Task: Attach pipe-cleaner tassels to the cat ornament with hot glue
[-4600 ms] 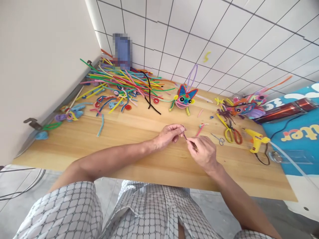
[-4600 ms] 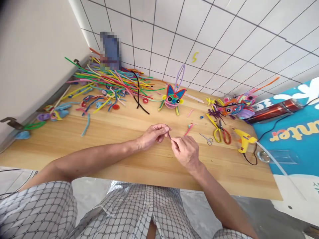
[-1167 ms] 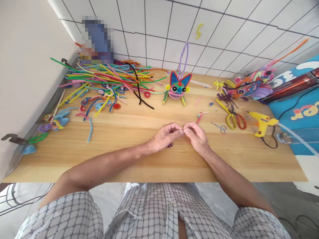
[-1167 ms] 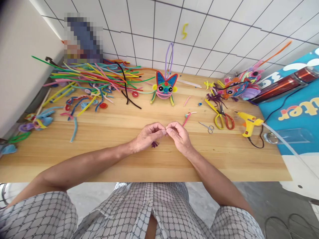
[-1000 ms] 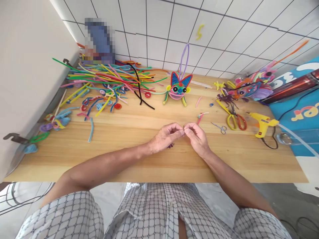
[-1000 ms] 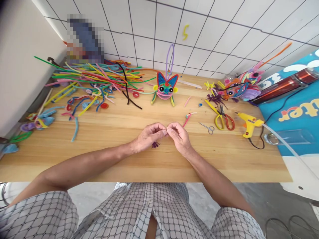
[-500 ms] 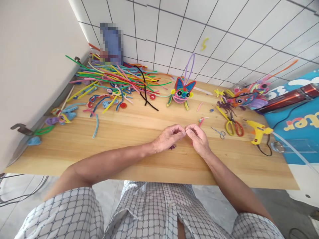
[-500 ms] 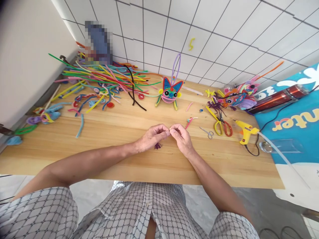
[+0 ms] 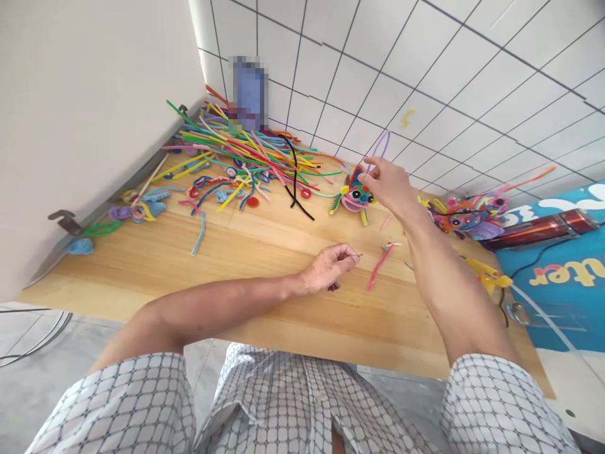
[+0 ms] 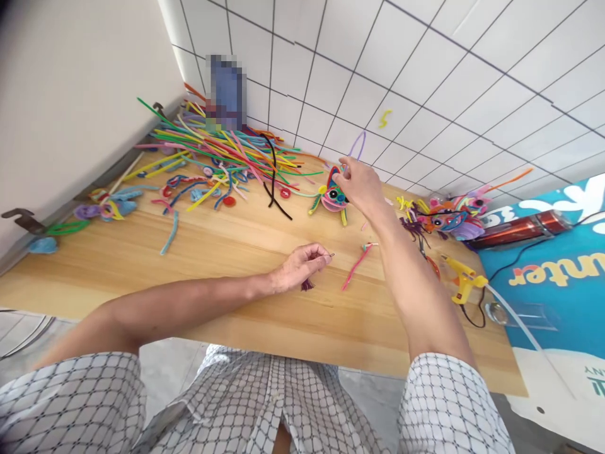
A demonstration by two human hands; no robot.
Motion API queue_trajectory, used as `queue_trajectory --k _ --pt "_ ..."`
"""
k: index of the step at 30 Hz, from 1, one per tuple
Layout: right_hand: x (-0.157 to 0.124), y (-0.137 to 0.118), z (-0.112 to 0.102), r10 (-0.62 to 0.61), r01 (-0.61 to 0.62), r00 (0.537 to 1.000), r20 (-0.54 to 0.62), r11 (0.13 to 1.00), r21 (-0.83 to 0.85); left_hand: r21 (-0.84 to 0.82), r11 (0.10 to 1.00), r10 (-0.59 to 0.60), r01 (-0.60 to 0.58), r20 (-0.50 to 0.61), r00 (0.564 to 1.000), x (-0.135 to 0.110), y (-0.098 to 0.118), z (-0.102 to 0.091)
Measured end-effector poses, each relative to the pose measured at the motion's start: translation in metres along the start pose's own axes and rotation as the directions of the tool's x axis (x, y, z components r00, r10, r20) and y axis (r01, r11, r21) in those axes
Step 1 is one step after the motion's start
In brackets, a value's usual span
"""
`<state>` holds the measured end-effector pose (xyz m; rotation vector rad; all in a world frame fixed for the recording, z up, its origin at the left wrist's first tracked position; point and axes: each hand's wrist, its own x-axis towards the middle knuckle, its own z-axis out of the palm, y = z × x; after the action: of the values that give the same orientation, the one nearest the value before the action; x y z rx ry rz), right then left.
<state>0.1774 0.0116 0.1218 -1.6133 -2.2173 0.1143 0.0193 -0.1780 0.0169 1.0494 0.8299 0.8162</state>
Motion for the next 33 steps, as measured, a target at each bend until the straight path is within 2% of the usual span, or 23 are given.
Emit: queue_trajectory --k 3,7,10,13,16,20,23,27,33 --pt "0.023 -0.003 0.013 0.057 -0.048 0.996 0.071 0.992 -0.121 -0.003 0.999 -0.038 0.038 0.027 0.999 -0.001 0.001 0.000" --pt "0.016 -0.004 0.011 0.066 -0.055 0.996 0.061 0.984 -0.171 -0.013 0.999 -0.039 0.040 0.036 0.999 -0.003 0.003 0.000" --pt "-0.010 -0.001 -0.001 0.022 -0.022 1.000 0.004 0.997 -0.071 -0.013 0.999 -0.050 0.051 0.042 0.998 -0.004 0.005 0.000" --pt "-0.042 0.009 -0.008 0.030 -0.026 0.999 -0.039 0.994 0.109 -0.016 0.999 -0.048 0.049 0.048 0.998 -0.004 0.005 0.000" --pt "-0.071 0.030 -0.002 0.123 -0.101 0.990 -0.067 0.958 0.270 -0.007 0.999 -0.044 0.045 0.052 0.998 -0.005 0.005 0.000" --pt "-0.097 0.062 0.015 0.281 -0.224 0.958 -0.052 0.852 0.472 0.015 0.999 -0.043 0.042 0.055 0.998 -0.005 0.005 0.000" --pt "-0.105 0.078 0.023 0.308 -0.223 0.950 -0.052 0.787 0.575 0.025 0.999 -0.031 0.030 0.049 0.998 -0.005 0.005 -0.001" --pt "-0.107 0.085 0.028 0.330 -0.247 0.944 -0.014 0.734 0.632 0.028 0.999 0.036 -0.037 0.026 0.999 -0.004 0.003 -0.001" --pt "-0.100 0.081 0.037 0.298 -0.222 0.955 -0.014 0.740 0.635 0.033 0.996 0.079 -0.079 -0.010 0.997 -0.001 -0.002 -0.001"
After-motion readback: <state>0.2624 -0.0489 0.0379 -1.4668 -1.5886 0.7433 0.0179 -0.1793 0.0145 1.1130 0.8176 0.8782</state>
